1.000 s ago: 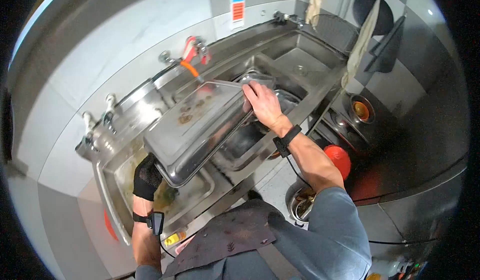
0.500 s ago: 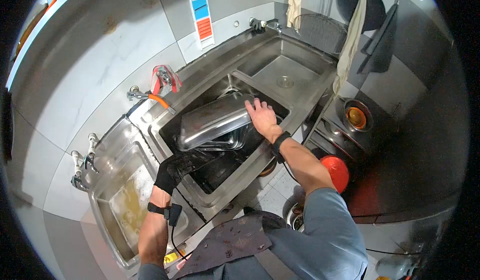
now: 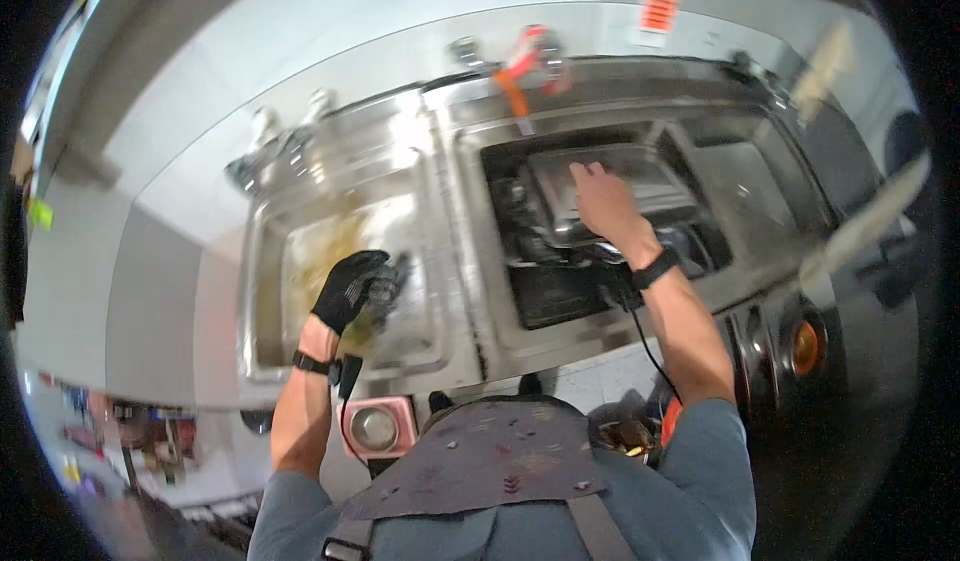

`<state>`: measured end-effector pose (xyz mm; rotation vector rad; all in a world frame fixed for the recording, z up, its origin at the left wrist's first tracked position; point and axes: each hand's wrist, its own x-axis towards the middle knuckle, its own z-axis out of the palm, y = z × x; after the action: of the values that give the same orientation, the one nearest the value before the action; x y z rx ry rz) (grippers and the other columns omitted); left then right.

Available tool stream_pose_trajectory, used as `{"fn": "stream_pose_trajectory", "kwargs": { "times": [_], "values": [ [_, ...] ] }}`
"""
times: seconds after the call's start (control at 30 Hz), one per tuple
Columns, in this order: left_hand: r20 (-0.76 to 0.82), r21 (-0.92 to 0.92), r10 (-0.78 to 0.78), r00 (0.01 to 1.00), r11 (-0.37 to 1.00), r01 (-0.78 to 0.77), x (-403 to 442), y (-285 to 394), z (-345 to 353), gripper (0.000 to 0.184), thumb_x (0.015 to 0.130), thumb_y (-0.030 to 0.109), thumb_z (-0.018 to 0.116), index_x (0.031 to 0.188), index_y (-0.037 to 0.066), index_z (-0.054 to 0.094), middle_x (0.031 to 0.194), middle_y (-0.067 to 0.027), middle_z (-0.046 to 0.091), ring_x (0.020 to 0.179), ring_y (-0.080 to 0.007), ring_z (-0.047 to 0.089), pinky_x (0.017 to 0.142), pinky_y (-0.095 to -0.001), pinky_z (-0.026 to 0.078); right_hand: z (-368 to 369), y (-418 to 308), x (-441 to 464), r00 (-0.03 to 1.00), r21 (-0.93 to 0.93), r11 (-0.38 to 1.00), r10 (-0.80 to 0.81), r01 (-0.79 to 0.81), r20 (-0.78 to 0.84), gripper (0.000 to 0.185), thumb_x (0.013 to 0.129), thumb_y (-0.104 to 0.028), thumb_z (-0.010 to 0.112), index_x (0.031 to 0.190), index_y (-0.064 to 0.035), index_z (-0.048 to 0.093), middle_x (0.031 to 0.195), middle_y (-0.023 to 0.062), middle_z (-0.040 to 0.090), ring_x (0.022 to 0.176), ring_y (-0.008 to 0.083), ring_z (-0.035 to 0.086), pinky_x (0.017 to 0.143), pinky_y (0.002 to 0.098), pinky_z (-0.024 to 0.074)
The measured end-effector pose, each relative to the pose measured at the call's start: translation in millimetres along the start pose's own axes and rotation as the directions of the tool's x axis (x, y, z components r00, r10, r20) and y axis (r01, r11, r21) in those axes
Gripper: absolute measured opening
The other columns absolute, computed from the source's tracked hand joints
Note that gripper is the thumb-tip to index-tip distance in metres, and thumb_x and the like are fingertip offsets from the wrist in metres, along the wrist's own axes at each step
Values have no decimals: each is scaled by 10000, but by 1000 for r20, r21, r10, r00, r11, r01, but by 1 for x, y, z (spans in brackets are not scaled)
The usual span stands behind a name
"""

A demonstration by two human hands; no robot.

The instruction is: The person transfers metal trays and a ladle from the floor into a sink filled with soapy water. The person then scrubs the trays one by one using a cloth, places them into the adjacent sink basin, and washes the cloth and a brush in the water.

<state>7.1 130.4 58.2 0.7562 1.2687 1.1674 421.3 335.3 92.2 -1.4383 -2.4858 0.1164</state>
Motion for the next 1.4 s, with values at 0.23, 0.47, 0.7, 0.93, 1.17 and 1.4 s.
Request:
{"fn": "stream_pose_trajectory", "kwargs": {
  "times": [0.23, 0.47, 0.7, 0.93, 1.17, 1.4],
  "values": [
    [-318, -17, -23, 948, 1000, 19, -61, -13, -167, 269, 952, 208, 651, 1153, 29, 636, 892, -104, 702, 701, -195, 672, 617, -320, 552, 48, -217, 51, 820, 445, 776, -554, 448, 141, 482, 896, -219, 610, 1316, 9, 546, 1320, 224, 571, 1210, 401, 557, 1009, 457, 469],
    [-354, 178, 16, 935, 983, 51, -122, -19, -260, 280, 922, 221, 691, 1117, 21, 660, 877, -54, 688, 713, -139, 645, 630, -296, 531, 183, -362, 112, 781, 265, 958, -246, 107, 573, 608, 886, -347, 645, 1272, 116, 561, 1287, 313, 588, 1164, 431, 592, 971, 470, 500],
    [-288, -2, 28, 957, 1000, -30, -166, -26, -305, 320, 920, 218, 697, 1154, 0, 670, 945, -70, 703, 805, -144, 662, 700, -294, 532, 315, -345, 88, 918, 368, 877, 173, -308, 356, 653, 869, -431, 665, 1100, 179, 624, 1100, 337, 669, 1006, 445, 654, 890, 507, 519],
    [-304, 345, 79, 949, 938, 32, -169, -27, -311, 325, 934, 210, 675, 1162, -23, 677, 1040, -99, 706, 902, -171, 664, 802, -314, 534, 371, -361, 113, 619, 88, 893, 231, -441, 751, 534, 902, -313, 609, 1191, 136, 608, 1266, 298, 627, 1137, 409, 623, 930, 478, 498],
    [-302, 378, 19, 953, 920, 102, -156, -26, -316, 377, 933, 233, 690, 1192, -40, 665, 1093, -121, 713, 919, -163, 681, 809, -307, 548, 425, -378, 128, 669, 96, 944, 150, -316, 728, 427, 912, -266, 620, 1127, 101, 656, 1149, 241, 678, 1038, 373, 663, 872, 457, 527],
    [-308, 261, -58, 949, 955, 143, -130, -32, -314, 440, 912, 273, 712, 1226, -27, 644, 1086, -116, 718, 808, -163, 681, 735, -309, 554, 425, -372, 135, 573, 21, 896, 266, -444, 775, 294, 895, -199, 699, 1117, -6, 697, 1065, 145, 711, 1016, 311, 674, 852, 458, 526]
  ]
}}
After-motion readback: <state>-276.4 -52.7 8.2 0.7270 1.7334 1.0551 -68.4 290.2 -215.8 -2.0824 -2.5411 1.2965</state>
